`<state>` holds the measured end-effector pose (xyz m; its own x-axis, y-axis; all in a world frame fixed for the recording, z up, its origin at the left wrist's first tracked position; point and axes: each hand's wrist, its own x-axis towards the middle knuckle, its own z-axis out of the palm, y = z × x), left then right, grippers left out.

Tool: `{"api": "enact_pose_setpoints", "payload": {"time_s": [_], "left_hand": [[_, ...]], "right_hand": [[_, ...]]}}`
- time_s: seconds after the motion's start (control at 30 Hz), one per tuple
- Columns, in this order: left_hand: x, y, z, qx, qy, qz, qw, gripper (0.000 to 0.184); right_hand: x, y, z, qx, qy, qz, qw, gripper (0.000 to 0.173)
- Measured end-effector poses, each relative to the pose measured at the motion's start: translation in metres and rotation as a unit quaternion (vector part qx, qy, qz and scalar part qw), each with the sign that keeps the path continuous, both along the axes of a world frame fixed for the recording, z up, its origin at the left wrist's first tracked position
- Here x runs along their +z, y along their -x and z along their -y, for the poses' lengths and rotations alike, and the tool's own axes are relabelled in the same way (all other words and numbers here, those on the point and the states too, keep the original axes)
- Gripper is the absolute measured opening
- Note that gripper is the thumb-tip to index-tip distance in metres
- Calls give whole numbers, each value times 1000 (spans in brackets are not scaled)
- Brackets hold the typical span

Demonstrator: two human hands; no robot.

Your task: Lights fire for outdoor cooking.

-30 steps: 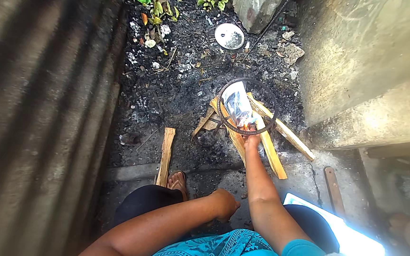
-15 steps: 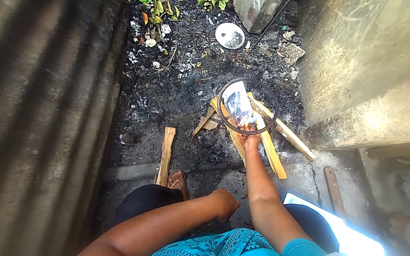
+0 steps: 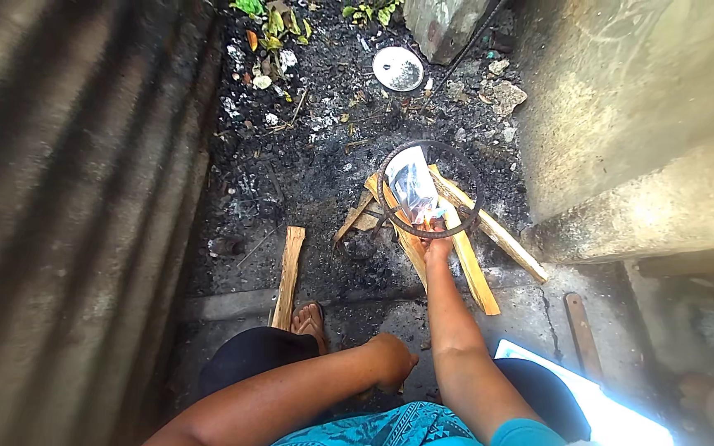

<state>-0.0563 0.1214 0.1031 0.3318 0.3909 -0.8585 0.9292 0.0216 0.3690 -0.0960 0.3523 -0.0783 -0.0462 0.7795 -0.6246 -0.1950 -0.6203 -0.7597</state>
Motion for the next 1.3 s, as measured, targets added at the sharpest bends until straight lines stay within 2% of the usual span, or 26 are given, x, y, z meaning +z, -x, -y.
{"api": "enact_pose_setpoints", "payload": {"time_s": [0.17,0.67,1.07,1.3], "left_hand": [[1,-1,1,-3,4,-10,1000,53],[-9,2,2,-23,-30,18,999,52],[-4,2,3,-2,-17,3,1000,62],[3,3,3,-4,-6,0,1000,49]], "right_hand": [[-1,1,0,-3,4,0,1000,20],[4,1,1,-8,19,9,1000,22],[0,3,1,-8,6,11,1000,22],[2,8,3,-16,4,21,1000,23]]}}
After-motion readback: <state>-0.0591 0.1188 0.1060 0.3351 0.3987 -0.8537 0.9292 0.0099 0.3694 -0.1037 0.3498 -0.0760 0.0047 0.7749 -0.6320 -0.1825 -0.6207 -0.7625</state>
